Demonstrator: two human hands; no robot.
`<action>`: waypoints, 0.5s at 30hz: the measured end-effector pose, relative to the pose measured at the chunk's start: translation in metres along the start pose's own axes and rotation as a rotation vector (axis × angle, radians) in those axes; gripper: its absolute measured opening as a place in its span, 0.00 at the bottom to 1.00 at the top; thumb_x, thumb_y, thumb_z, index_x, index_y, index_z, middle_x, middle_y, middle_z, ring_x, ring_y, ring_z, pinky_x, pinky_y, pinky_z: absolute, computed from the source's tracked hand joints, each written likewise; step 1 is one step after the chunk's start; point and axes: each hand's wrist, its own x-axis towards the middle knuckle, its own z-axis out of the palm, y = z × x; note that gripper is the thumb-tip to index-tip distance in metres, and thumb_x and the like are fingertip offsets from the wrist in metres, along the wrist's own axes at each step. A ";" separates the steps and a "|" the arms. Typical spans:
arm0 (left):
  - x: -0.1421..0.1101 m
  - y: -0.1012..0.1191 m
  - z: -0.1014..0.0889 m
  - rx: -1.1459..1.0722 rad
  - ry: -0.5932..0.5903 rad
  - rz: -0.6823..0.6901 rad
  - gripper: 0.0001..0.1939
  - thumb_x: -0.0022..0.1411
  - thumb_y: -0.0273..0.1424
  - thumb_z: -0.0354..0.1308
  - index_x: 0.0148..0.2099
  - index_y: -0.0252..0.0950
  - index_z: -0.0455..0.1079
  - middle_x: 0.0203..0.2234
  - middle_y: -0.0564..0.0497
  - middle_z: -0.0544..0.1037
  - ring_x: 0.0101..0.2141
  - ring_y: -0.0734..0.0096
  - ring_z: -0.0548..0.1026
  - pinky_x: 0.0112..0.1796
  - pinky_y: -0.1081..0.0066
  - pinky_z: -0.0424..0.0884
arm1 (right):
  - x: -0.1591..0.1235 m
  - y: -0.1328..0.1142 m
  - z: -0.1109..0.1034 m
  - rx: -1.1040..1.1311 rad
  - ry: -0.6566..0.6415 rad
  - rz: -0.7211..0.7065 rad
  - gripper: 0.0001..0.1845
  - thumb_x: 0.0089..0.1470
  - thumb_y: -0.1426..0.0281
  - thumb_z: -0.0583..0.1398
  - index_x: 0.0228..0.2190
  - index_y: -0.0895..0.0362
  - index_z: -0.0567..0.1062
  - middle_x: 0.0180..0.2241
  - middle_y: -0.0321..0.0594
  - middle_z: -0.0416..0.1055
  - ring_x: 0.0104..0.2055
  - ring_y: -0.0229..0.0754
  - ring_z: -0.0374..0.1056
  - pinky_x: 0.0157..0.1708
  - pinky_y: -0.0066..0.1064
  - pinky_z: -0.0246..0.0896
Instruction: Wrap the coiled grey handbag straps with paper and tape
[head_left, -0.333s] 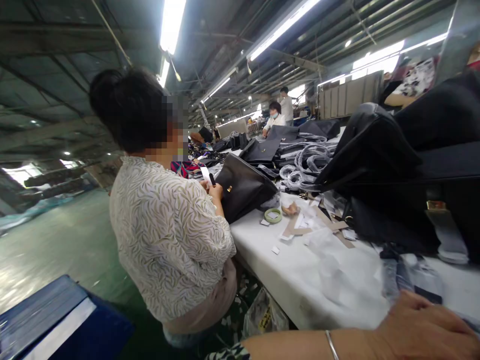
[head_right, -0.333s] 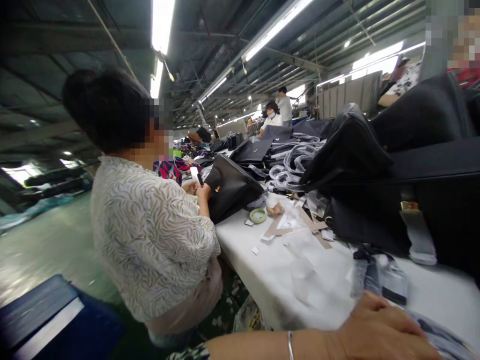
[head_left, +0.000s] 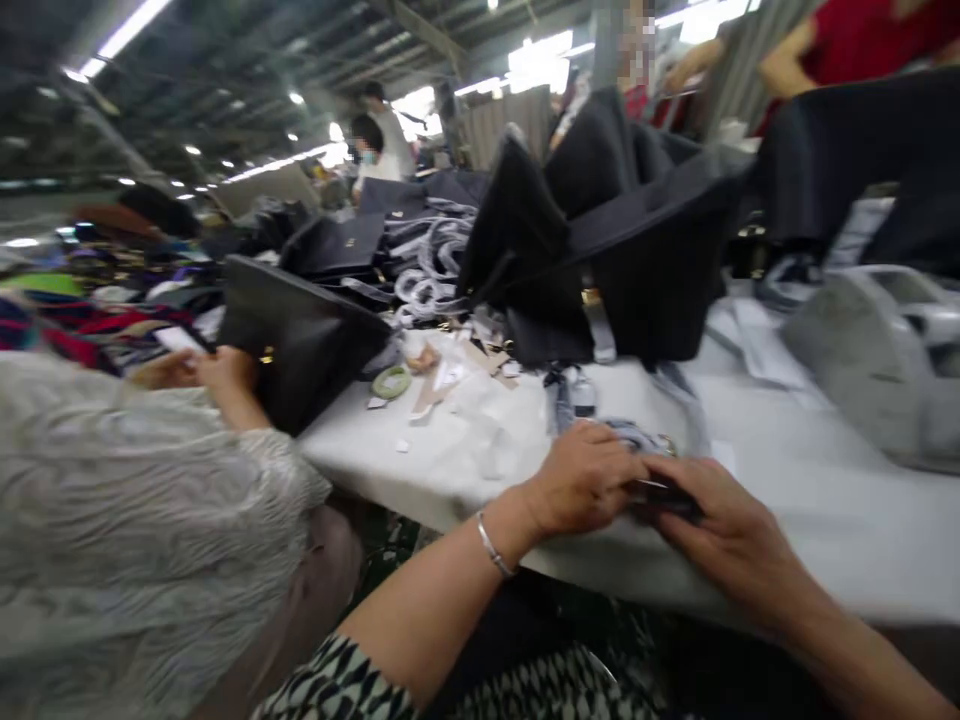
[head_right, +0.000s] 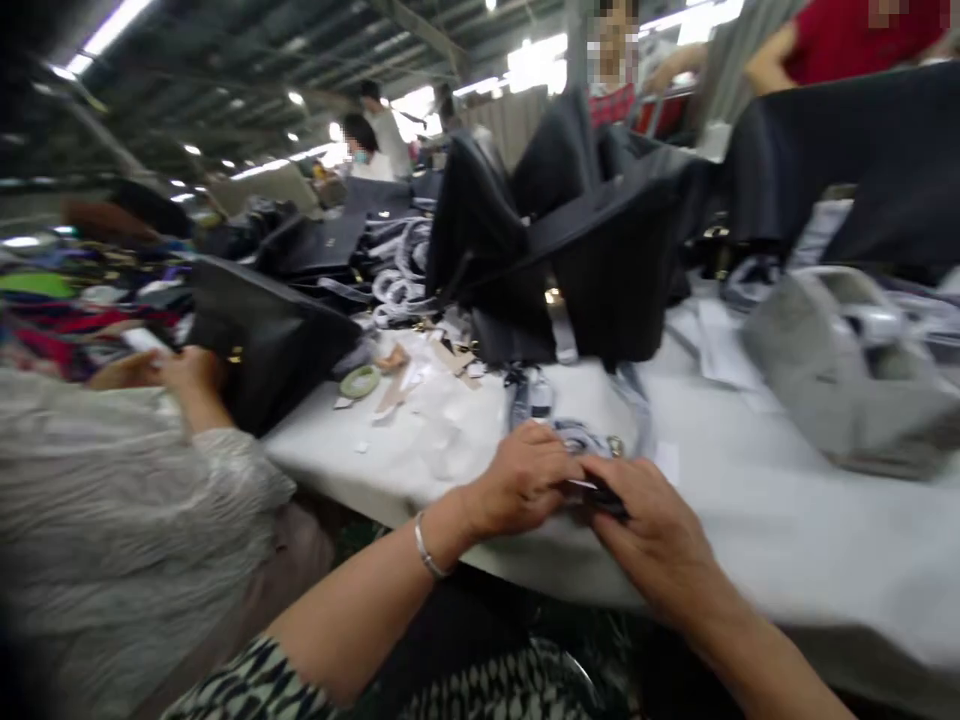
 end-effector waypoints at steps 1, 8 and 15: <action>0.000 -0.001 0.001 -0.072 0.050 -0.003 0.07 0.60 0.26 0.53 0.37 0.36 0.72 0.28 0.51 0.76 0.35 0.67 0.71 0.41 0.65 0.65 | -0.001 -0.001 -0.001 0.017 -0.019 0.023 0.14 0.54 0.71 0.57 0.44 0.53 0.73 0.39 0.41 0.74 0.40 0.47 0.69 0.39 0.38 0.67; -0.004 0.000 -0.008 -0.316 0.153 0.026 0.07 0.65 0.28 0.54 0.36 0.36 0.73 0.30 0.51 0.78 0.35 0.68 0.72 0.43 0.64 0.64 | 0.008 -0.006 -0.001 0.119 -0.027 0.062 0.18 0.51 0.77 0.58 0.44 0.52 0.72 0.42 0.38 0.75 0.44 0.45 0.67 0.45 0.37 0.62; -0.001 0.006 -0.009 -0.406 0.214 -0.259 0.08 0.65 0.29 0.55 0.31 0.33 0.70 0.26 0.51 0.70 0.32 0.70 0.68 0.35 0.71 0.64 | 0.003 -0.005 0.002 0.042 0.024 0.046 0.20 0.49 0.75 0.62 0.45 0.54 0.69 0.39 0.41 0.71 0.42 0.47 0.66 0.41 0.38 0.65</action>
